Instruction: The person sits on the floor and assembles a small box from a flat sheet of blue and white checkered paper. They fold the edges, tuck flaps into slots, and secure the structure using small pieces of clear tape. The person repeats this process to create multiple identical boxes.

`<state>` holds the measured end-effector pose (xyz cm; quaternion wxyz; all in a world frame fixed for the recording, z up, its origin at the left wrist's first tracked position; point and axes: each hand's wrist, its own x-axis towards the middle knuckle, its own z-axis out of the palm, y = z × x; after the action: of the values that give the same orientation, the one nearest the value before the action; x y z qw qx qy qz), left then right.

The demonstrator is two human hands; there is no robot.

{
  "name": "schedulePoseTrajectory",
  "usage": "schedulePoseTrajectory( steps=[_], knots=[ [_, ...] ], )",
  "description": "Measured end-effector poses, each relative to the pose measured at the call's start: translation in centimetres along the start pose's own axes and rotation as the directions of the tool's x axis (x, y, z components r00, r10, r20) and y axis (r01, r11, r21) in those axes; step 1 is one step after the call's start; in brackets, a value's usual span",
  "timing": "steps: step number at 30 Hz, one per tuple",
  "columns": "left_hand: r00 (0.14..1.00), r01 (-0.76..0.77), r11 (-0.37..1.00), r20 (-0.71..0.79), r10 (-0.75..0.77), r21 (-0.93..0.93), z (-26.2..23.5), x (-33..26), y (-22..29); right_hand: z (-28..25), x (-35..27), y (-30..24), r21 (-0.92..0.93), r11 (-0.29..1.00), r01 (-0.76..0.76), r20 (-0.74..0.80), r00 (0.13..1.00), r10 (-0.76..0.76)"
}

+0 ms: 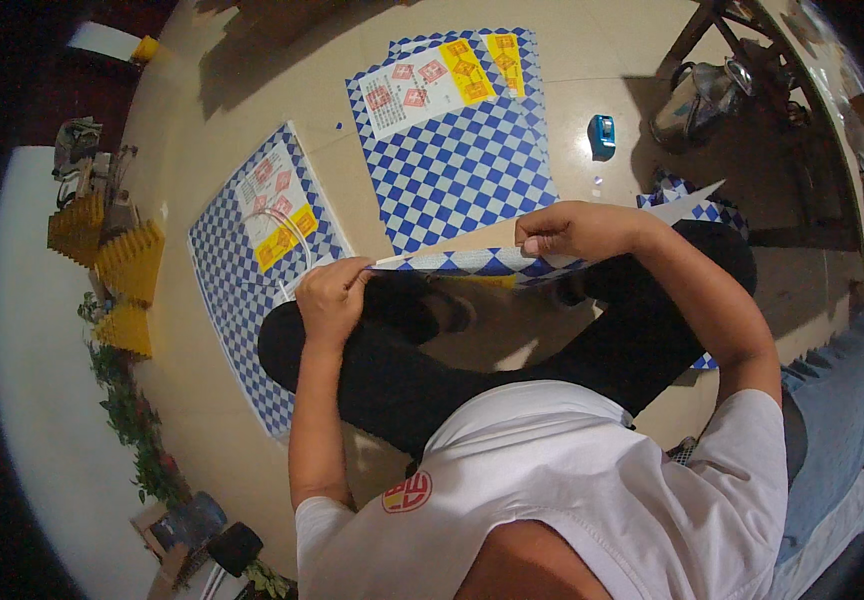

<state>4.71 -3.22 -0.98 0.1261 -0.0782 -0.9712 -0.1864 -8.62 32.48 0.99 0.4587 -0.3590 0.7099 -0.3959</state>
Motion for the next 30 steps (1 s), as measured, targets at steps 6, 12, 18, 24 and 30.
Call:
schedulePoseTrajectory(
  steps=[6, 12, 18, 24, 30],
  knots=[
    [0.999, -0.032, 0.999, -0.001, 0.032, -0.038, 0.2, 0.2, 0.0, -0.3, 0.1, 0.6, 0.043, 0.998, -0.043, 0.047, 0.998, 0.04],
    [0.97, -0.223, 0.975, 0.098, 0.222, -0.007, 0.5, 1.0, 3.0, -0.8, 0.6, 0.5, 0.02, 0.995, -0.098, 0.069, 0.993, 0.096],
    [0.896, -0.441, 0.897, -0.045, 0.441, 0.012, 3.2, 2.7, 7.3, -0.6, 1.1, 0.0, -0.003, 0.995, -0.1, 0.05, 0.994, 0.1],
    [0.918, -0.395, 0.917, 0.014, 0.397, -0.06, 5.2, 2.0, 6.6, 0.0, 0.2, 0.2, -0.085, 0.993, -0.079, -0.135, 0.989, 0.067],
    [0.922, -0.388, 0.915, -0.054, 0.385, -0.106, 4.9, 2.9, 6.7, -0.6, -2.1, -0.4, -0.129, 0.991, -0.047, -0.093, 0.995, 0.035]
  ],
)
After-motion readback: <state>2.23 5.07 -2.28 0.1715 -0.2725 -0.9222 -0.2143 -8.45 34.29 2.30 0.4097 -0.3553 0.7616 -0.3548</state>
